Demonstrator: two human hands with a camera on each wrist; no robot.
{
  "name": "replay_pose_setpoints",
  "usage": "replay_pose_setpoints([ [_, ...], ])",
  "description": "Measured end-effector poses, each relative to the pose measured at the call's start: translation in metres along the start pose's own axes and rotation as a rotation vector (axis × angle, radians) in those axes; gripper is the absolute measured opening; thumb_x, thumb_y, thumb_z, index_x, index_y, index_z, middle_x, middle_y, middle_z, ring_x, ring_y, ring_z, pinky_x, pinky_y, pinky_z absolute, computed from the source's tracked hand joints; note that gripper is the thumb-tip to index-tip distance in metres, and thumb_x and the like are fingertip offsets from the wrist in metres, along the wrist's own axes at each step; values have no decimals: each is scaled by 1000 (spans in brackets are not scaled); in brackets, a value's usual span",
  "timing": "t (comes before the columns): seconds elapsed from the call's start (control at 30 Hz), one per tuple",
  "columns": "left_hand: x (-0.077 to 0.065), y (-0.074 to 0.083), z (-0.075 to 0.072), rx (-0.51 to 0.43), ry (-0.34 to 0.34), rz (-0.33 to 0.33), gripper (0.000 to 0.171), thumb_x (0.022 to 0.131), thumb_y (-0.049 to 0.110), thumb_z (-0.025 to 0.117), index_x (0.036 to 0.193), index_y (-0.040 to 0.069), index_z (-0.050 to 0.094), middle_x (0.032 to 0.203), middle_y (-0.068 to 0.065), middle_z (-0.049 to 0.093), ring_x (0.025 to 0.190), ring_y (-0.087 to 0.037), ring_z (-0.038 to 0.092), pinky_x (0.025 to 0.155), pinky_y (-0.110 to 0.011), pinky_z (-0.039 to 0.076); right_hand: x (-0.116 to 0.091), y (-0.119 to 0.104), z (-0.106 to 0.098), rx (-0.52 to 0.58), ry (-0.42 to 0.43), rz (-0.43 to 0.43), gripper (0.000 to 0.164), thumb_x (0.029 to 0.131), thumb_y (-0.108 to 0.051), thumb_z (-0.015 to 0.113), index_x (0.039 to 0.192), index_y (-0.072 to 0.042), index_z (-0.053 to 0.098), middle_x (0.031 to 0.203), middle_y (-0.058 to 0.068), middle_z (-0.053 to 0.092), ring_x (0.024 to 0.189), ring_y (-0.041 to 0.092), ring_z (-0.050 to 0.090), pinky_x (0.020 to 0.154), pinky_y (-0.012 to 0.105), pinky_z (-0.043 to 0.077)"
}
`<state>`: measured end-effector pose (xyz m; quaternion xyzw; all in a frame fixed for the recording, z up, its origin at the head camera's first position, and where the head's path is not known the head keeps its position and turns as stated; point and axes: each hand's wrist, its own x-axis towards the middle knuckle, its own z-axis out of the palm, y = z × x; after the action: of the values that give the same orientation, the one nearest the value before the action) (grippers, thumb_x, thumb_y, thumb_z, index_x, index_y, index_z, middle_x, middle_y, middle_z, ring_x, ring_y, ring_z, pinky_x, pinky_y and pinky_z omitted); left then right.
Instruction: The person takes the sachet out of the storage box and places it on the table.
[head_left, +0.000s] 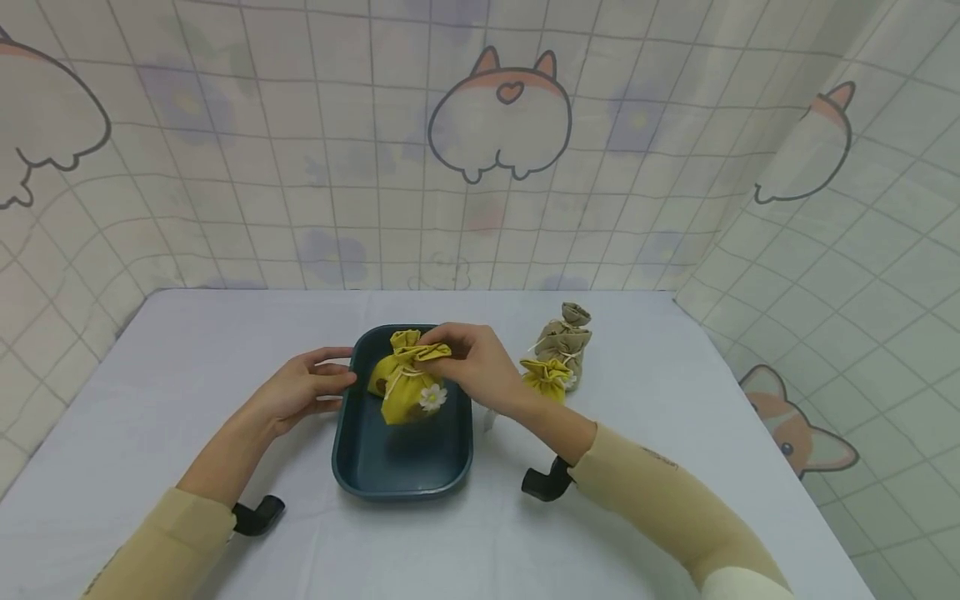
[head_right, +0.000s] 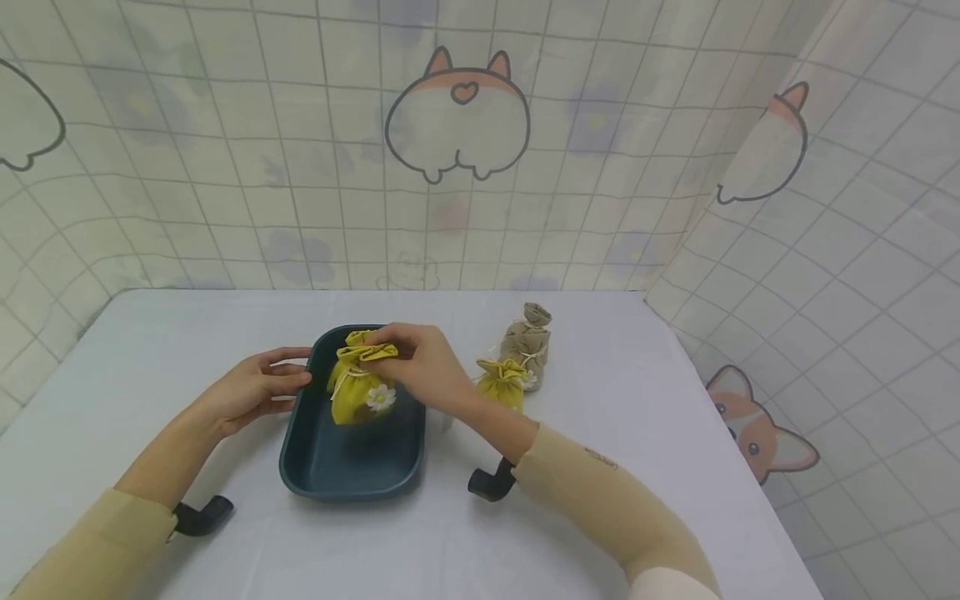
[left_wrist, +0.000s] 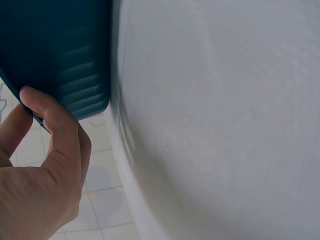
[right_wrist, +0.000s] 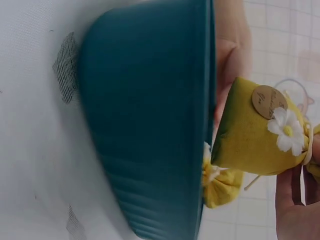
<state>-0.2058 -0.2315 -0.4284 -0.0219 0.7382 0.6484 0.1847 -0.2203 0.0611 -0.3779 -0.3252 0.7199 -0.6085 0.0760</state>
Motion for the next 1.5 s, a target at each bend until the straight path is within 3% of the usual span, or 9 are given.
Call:
replay_pose_setpoints([
  [0.53,-1,1,0,-3,-1,5,68,102,14,67,158,2,31,132,-23,54,101,-21,62,81,-30,58,-27,-22,-38,6,141,22,16,91,6,74,106,1,73,106,10,73,97,26,71,83,35,59],
  [0.9,1,-1,-1,-7,0,2,67,102,13,66,159,2,32,133,-23,54,100,-20,63,81,-30,58,-47,-34,-70,-29,187,44,17,90,7,75,106,2,72,108,13,72,96,28,72,85,37,59],
  [1.1,0,-2,-1,-15,-4,11,67,102,12,66,159,2,31,131,-22,55,100,-20,64,80,-31,58,-59,-34,-80,-85,214,56,18,90,7,75,106,1,72,109,13,70,96,27,72,84,35,60],
  [1.5,0,-2,0,-9,6,7,66,103,13,65,159,2,31,134,-23,54,102,-21,63,80,-31,58,-74,-39,-100,-85,253,49,16,90,8,74,105,4,71,107,14,71,92,24,72,81,34,60],
])
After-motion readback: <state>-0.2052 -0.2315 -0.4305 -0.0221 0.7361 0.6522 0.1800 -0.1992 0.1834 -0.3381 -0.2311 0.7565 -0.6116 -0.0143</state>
